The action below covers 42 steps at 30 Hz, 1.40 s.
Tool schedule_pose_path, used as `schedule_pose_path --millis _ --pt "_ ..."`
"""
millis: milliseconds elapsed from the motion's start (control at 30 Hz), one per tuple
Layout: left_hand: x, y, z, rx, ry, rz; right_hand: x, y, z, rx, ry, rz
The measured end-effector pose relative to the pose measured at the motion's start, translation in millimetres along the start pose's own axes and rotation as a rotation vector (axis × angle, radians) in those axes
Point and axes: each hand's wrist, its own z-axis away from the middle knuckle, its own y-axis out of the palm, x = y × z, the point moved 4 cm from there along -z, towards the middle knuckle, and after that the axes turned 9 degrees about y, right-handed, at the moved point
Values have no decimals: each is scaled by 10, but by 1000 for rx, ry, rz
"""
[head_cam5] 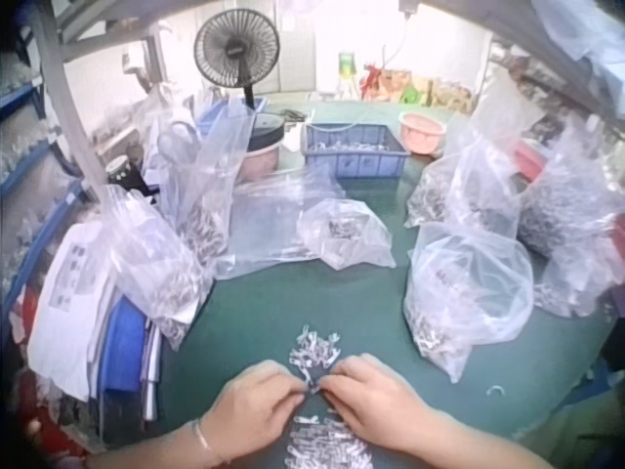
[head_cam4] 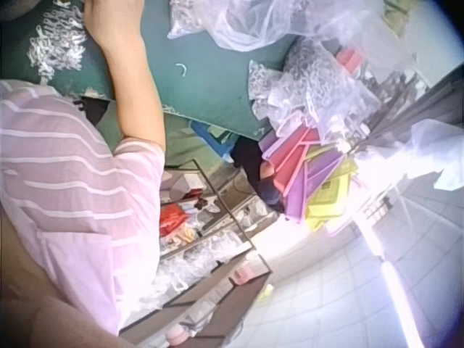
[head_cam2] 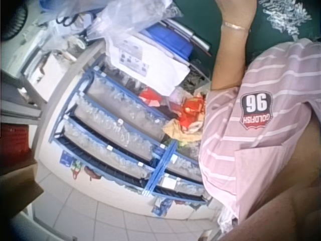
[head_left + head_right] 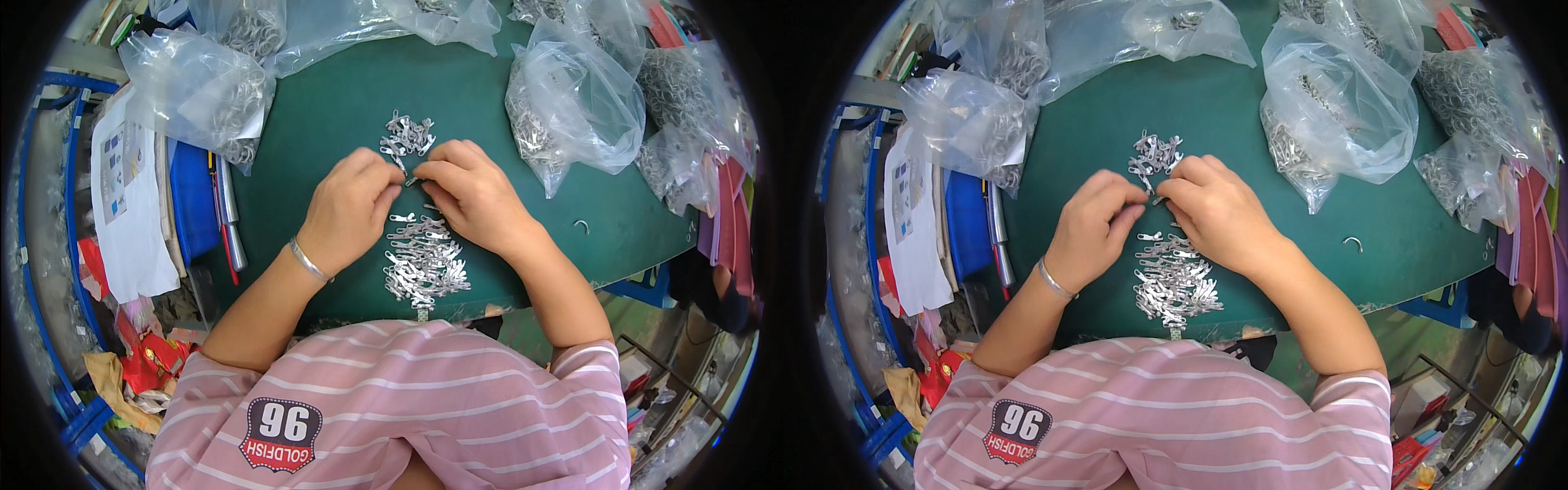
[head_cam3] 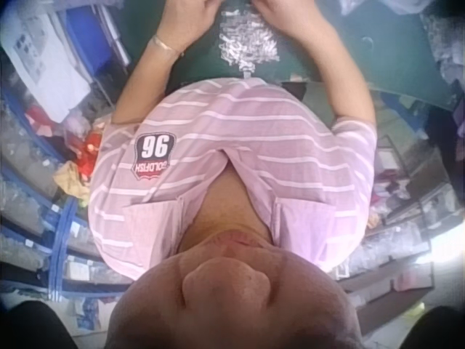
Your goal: The person sorts metal zipper pulls on a table by hand, arranging them into small groups before placing them into a plastic bag.
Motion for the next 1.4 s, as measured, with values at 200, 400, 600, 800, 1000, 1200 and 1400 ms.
schedule_pose_path --millis 200,400,600,800,1000,1200,1400 --pt "147 90 -122 -5 78 -86 -75 -29 14 231 145 58" --pt "73 60 -95 -13 100 -99 -196 -268 7 43 241 55" --pt "7 77 93 -20 155 -20 -111 -154 48 19 90 19" --pt "139 -83 111 -114 23 -22 -104 -135 121 300 27 -56" --pt "163 4 -173 -107 124 -144 -116 -80 -112 49 -49 87" --pt "176 62 -8 -44 23 41 -214 -235 -19 81 104 6" --pt "136 61 -76 -90 97 -12 -183 -147 -23 53 61 84"
